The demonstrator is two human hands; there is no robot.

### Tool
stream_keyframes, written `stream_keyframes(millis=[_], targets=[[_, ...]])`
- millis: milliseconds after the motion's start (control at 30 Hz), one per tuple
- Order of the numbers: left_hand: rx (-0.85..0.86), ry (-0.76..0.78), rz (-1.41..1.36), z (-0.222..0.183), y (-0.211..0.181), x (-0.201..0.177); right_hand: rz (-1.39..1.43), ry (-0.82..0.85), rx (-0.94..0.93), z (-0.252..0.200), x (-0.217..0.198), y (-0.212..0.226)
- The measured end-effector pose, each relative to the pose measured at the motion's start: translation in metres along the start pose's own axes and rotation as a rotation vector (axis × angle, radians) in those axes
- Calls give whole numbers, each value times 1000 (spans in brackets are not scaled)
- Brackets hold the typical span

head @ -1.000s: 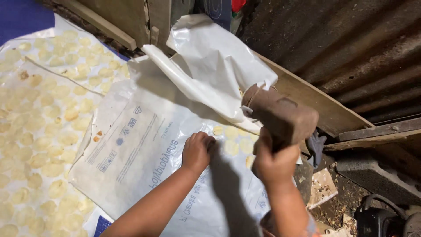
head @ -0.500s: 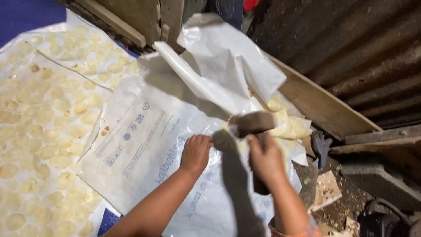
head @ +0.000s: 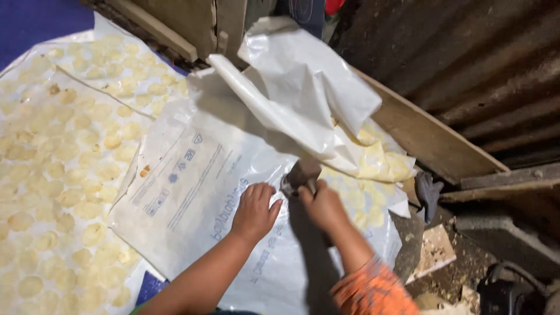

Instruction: Cracking nut shells with a stone, extracting kernels, hammering items on a plastic sheet, and roasting nuts in a pan.

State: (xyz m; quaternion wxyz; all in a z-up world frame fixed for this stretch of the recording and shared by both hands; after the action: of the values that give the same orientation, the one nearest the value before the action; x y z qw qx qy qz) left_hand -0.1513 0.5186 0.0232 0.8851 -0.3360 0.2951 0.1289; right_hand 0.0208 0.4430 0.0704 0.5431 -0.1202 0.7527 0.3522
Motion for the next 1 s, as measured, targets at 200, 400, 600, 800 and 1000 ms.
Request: stream_keyframes(millis=[200,400,600,800,1000], targets=[[57,-19,-6,2,-7,-5,37,-169,26,-22,-46,33],[111,-17,-43,4,-8,-9,110,-77,16,-3,6,-6],[-82,8,72,0,-9,-16,-37,-335,105,-136,53,-151],[-144,71,-110,-22,-30,-28,35,-270,352,-181,30,-184],[38,84,-283,-29,-67,-18,52,-156,345,-180,19,-166]])
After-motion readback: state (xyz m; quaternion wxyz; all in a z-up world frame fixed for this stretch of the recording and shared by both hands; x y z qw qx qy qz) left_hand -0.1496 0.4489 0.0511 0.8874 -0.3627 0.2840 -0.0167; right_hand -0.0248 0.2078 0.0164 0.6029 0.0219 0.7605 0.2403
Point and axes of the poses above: each hand's wrist, its own z-axis towards the middle knuckle, its own x-axis out of the palm, y = z × x, the point moved 5 cm from there along z, towards the middle knuckle, and after that the axes turned 15 degrees about -y, right-handed, at the moved point
